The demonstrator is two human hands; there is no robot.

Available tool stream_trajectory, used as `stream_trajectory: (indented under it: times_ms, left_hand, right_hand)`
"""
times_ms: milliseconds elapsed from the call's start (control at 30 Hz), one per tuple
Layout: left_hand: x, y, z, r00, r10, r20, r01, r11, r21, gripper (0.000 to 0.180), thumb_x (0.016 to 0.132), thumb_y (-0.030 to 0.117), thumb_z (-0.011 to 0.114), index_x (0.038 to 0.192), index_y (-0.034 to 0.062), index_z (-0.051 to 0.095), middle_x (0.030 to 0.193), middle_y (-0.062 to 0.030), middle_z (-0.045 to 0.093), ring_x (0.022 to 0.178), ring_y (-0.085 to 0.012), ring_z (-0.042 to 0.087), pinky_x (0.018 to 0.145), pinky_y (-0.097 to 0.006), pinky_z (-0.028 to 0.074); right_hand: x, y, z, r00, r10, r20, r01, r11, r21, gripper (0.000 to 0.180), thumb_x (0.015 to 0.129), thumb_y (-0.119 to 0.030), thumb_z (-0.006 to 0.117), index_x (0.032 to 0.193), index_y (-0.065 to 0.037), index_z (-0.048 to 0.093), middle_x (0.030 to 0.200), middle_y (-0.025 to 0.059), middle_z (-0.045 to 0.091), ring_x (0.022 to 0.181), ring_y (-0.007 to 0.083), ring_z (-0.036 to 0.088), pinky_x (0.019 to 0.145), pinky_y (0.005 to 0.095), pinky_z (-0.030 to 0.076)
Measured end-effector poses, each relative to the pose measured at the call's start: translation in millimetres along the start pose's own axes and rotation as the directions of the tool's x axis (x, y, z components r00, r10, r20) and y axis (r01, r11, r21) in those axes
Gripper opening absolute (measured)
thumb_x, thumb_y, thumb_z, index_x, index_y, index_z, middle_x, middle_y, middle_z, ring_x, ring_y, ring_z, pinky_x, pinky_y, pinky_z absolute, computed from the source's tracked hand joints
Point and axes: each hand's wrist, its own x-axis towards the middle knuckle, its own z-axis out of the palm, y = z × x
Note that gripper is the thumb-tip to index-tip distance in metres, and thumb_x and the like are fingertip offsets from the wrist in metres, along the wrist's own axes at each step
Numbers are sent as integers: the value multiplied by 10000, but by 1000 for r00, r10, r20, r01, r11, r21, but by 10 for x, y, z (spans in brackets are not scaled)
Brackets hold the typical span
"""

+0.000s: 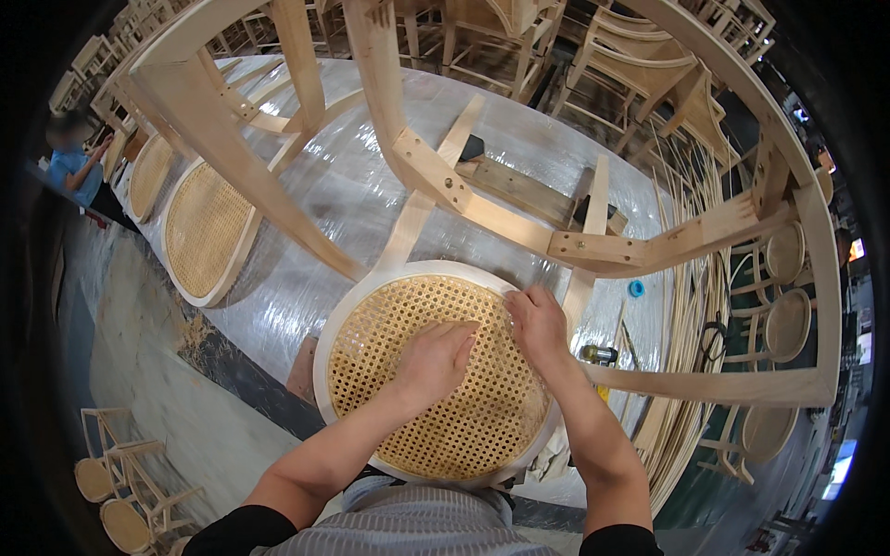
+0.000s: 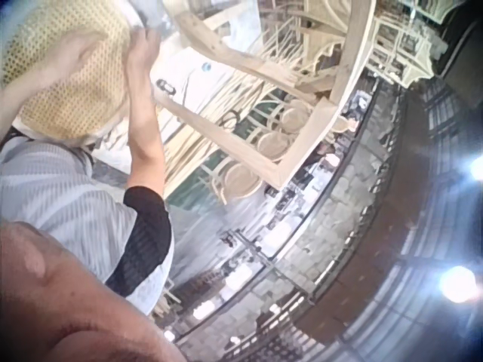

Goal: The person weaves thin cane strips into the seat frame of an overturned wooden chair. They use a hammer to tap strips into place, a utility knife to trim excess, and a small block to press the edges flush. The process repeats around the perimeter of the seat.

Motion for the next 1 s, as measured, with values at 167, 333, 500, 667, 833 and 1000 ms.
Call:
stream_trajectory:
  times_ms: [167, 333, 500, 667, 833, 1000]
  left_hand:
    - [367, -208, -12, 944, 230, -238, -187, 963, 193, 252, 940, 88, 628, 1168, -8, 680, 1213, -178, 669, 1166, -368, 595, 979, -452, 497]
    - [1095, -503, -178, 979, 186, 82, -197, 968, 155, 284, 981, 182, 588, 1180, 6, 688, 1183, -210, 685, 1129, -396, 621, 981, -462, 502]
    - [1613, -622, -264, 765, -48, 643, -69, 985, 156, 495, 1017, 503, 485, 1186, 99, 718, 1130, -208, 716, 1078, -409, 663, 966, -487, 511]
    - [1681, -624, -176, 743, -80, 665, -71, 978, 197, 599, 959, 640, 507, 1221, 146, 722, 1137, -181, 724, 1117, -382, 665, 974, -487, 511]
    - [1708, -589, -148, 710, -115, 694, -92, 963, 254, 638, 923, 668, 556, 1257, 147, 711, 1147, -179, 726, 1115, -370, 673, 964, -473, 523]
    - [1791, -611, -99, 662, -121, 740, -44, 979, 200, 621, 924, 631, 585, 1252, 118, 707, 1123, -174, 733, 1069, -345, 693, 932, -466, 529]
  right_hand:
    - [22, -41, -3, 1000, 6, 13, -6, 1000, 13, 145, 897, -46, 700, 1036, -65, 735, 873, 132, 640, 822, 329, 643, 705, 424, 537]
    - [46, -40, -39, 997, 63, 46, -58, 993, -101, 163, 897, -99, 716, 1055, -69, 691, 896, 149, 656, 830, 359, 658, 715, 452, 545]
    - [78, -66, -63, 976, 170, 135, -145, 973, -180, 144, 910, -139, 710, 1013, -64, 644, 896, 134, 652, 828, 361, 659, 709, 472, 544]
    - [48, -40, -48, 992, 87, 88, -74, 988, -137, 114, 901, -113, 715, 971, -66, 640, 838, 111, 622, 766, 335, 643, 655, 451, 531]
    - [45, -18, -33, 999, 21, 41, -20, 999, -43, 103, 874, -67, 725, 897, -74, 625, 798, 98, 574, 730, 309, 618, 621, 425, 513]
    - [85, 12, 25, 999, -35, 13, 35, 999, -9, 141, 845, -45, 731, 848, -65, 591, 776, 103, 561, 699, 317, 594, 594, 431, 488]
